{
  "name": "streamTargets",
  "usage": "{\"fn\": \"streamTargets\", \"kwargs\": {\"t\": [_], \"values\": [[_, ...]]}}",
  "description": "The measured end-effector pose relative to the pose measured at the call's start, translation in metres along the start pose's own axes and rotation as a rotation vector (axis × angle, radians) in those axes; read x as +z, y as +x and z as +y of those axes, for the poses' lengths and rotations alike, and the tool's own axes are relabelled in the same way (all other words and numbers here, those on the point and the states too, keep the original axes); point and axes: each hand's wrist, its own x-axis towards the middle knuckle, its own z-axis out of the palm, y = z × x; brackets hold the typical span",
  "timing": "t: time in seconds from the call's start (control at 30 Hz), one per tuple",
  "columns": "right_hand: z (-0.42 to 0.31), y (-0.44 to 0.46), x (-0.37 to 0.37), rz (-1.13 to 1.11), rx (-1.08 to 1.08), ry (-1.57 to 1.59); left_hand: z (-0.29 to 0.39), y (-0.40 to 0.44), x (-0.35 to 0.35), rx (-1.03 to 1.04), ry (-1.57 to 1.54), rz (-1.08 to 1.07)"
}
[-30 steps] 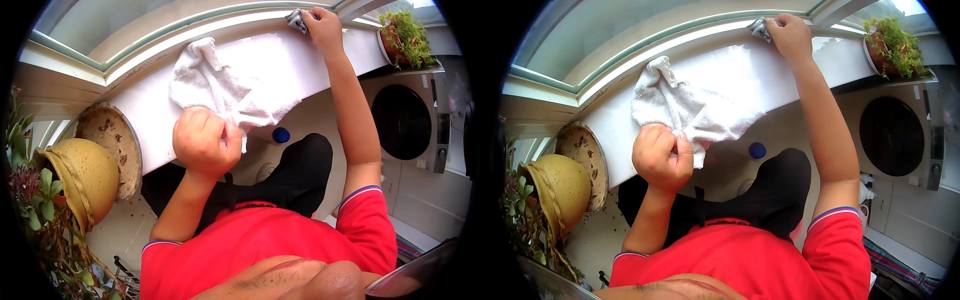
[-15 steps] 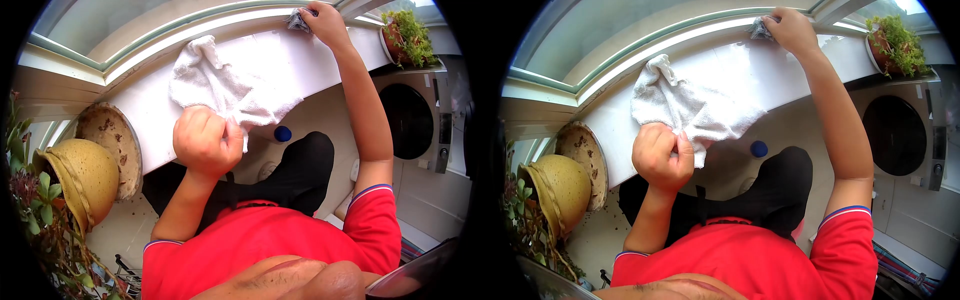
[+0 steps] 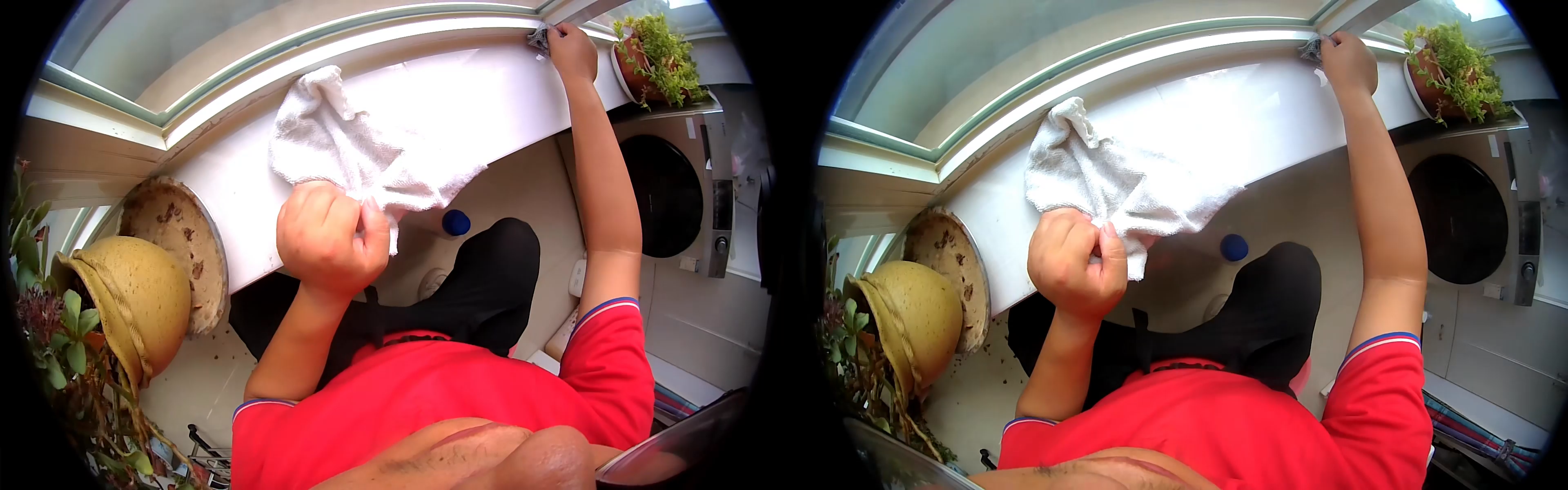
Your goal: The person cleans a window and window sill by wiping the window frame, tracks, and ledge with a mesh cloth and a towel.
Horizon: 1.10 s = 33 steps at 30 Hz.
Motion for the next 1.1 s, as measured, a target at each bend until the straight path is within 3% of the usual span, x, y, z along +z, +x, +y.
{"fn": "streamTargets", "kwargs": {"t": [0.13,0.27,0.37,0.4,0.5,0.53,0.63,0.8,0.93,1.1], "values": [[-0.035,-0.024,-0.005,0.019,0.099,0.096,0.001,-0.001,0.002,0.006,0.013,-0.008],[-0.046,-0.035,0.012,0.142,0.016,0.297,0.0,0.0,0.002,0.015,0.005,-0.014],[-0.046,-0.03,0.016,0.116,0.0,0.28,-0.007,-0.006,0.008,0.026,0.014,0.021],[-0.057,-0.031,-0.015,-0.153,0.198,0.462,-0.007,-0.007,0.008,0.025,0.016,0.018],[-0.032,-0.017,0.001,0.043,-0.078,0.215,-0.006,-0.005,0.007,0.016,0.028,0.018],[-0.033,-0.024,0.005,0.144,-0.153,0.235,-0.005,-0.005,0.006,0.013,0.03,0.014],[-0.04,-0.049,0.008,0.155,-0.318,0.356,-0.005,-0.004,0.004,0.011,0.029,-0.003],[-0.017,-0.027,0.011,0.129,-0.232,0.25,-0.007,-0.006,0.005,0.019,0.021,0.024],[-0.029,-0.042,0.016,0.056,-0.2,0.566,-0.005,-0.006,0.006,0.021,0.014,0.014],[-0.008,-0.025,0.024,0.093,-0.14,0.485,-0.002,0.0,0.0,-0.003,0.005,-0.017]]}}
